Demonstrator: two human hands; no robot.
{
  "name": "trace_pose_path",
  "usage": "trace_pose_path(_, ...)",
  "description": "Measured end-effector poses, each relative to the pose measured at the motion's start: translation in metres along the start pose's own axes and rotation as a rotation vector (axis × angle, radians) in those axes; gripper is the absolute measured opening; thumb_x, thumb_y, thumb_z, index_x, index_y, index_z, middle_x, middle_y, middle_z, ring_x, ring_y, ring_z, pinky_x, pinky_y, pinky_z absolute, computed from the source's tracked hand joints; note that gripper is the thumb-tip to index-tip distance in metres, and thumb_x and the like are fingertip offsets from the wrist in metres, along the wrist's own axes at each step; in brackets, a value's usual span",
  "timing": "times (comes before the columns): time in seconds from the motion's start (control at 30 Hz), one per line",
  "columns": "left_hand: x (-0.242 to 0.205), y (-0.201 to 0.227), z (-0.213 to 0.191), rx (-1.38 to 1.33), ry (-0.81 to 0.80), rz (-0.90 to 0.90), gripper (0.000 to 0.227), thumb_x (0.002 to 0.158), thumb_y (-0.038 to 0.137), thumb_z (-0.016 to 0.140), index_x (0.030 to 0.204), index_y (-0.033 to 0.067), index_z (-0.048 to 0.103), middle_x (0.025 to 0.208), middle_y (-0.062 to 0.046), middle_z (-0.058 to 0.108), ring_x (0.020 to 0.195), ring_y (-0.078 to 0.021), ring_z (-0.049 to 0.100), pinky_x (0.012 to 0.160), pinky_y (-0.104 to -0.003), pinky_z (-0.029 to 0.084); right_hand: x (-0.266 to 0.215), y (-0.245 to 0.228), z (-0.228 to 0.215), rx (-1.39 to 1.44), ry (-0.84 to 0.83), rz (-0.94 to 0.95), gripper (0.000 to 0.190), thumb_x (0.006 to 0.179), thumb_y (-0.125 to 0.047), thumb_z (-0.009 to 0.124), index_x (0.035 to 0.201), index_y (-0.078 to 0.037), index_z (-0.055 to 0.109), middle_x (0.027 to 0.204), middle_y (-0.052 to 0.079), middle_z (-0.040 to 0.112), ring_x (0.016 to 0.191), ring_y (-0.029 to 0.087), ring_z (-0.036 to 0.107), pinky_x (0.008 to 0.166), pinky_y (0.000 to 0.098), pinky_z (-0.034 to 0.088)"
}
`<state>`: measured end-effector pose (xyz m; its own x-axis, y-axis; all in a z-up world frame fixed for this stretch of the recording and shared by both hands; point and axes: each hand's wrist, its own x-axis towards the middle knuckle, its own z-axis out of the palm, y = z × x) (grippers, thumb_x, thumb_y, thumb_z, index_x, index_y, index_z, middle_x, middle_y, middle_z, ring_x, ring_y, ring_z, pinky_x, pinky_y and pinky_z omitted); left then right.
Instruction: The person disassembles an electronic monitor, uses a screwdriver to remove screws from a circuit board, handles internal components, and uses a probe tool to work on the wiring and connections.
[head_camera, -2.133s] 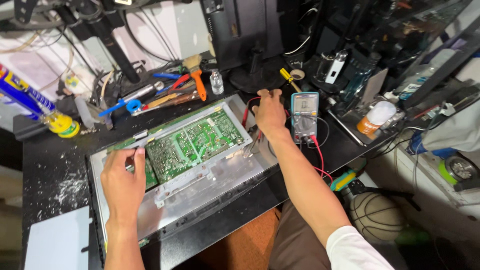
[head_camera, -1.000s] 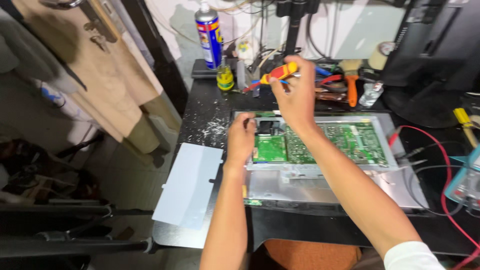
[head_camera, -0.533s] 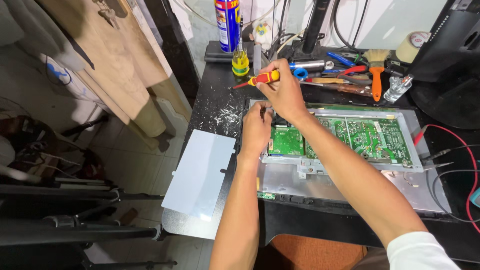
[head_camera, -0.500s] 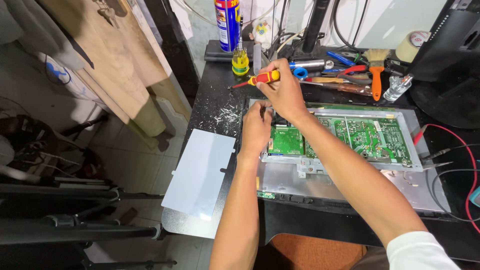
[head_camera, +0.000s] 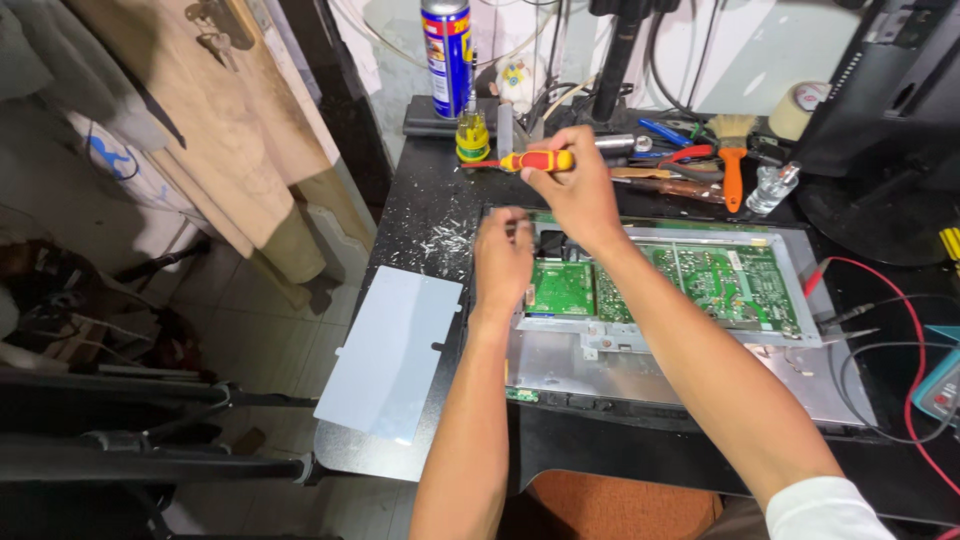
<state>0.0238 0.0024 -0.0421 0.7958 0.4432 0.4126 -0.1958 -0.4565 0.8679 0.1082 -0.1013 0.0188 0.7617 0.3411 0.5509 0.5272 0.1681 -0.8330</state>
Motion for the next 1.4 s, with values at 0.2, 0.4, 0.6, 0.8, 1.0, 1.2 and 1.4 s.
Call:
trace_pose_path(0.2,0.002,0.001,0.001,-0.155,0.203,0.017,0.031,0.098,0.011,0.067,0.125,-0.0029,0.059,0.113,-0.018,0.068,0.103,-0.0264,0.070,0.087,-0.034,0.057,-0.028,-0.028,-0.051,0.072,0.136,-0.025,0.041,0.098,0.008,0.071,0.121,-0.005,0.040,0.119,0.016,0.065,0.112,0.021,0.070,0.100,0.0348,0.060)
trace_pose_path(0.4,0.000,0.021,-0.003,-0.186,0.046,-0.054,0.045,0.094,0.015,0.072,0.135,0.0027,0.056,0.123,-0.012,0.071,0.111,-0.0226,0.068,0.091,-0.035,0.052,-0.072,-0.047,-0.090,0.116,0.287,0.024,0.039,0.099,0.007,0.070,0.125,-0.005,0.043,0.119,0.015,0.065,0.109,0.019,0.069,0.097,0.0362,0.062)
trace_pose_path(0.6,-0.007,0.044,-0.008,-0.162,-0.070,0.181,0.036,0.093,0.008,0.075,0.127,0.0011,0.066,0.123,-0.013,0.074,0.115,-0.0234,0.071,0.103,-0.035,0.052,-0.097,-0.053,-0.113,0.101,0.377,0.039,0.037,0.103,0.001,0.066,0.130,-0.004,0.042,0.122,0.015,0.067,0.110,0.019,0.069,0.096,0.0384,0.065)
trace_pose_path(0.8,-0.010,0.056,-0.014,-0.090,-0.143,0.215,0.035,0.088,0.008,0.078,0.121,0.0010,0.070,0.112,-0.014,0.076,0.105,-0.0225,0.073,0.095,-0.034,0.055,-0.100,-0.050,-0.121,0.103,0.410,0.041,0.038,0.104,-0.002,0.067,0.134,-0.003,0.043,0.120,0.014,0.066,0.110,0.020,0.069,0.092,0.0382,0.066)
trace_pose_path(1.0,-0.014,0.059,-0.012,-0.128,-0.136,0.233,0.028,0.093,0.009,0.076,0.119,0.0018,0.070,0.109,-0.012,0.077,0.101,-0.0210,0.076,0.089,-0.031,0.057,-0.100,-0.054,-0.121,0.052,0.401,0.021,0.038,0.106,-0.001,0.066,0.137,-0.001,0.044,0.121,0.015,0.067,0.109,0.021,0.071,0.090,0.0366,0.065)
trace_pose_path(1.2,-0.014,0.053,-0.010,-0.146,-0.153,0.202,0.017,0.095,0.009,0.074,0.110,0.0032,0.074,0.101,-0.010,0.079,0.094,-0.0160,0.076,0.084,-0.029,0.057,-0.102,-0.055,-0.119,0.063,0.384,0.015,0.039,0.107,-0.001,0.066,0.139,-0.001,0.043,0.124,0.016,0.067,0.109,0.021,0.071,0.090,0.0367,0.065)
trace_pose_path(1.4,-0.011,0.055,-0.012,-0.246,-0.198,0.093,0.019,0.094,0.009,0.074,0.113,0.0036,0.075,0.102,-0.007,0.080,0.095,-0.0121,0.073,0.089,-0.027,0.055,-0.103,-0.053,-0.122,0.088,0.397,0.035,0.042,0.108,-0.003,0.066,0.142,0.000,0.042,0.125,0.017,0.067,0.105,0.021,0.071,0.091,0.0371,0.065)
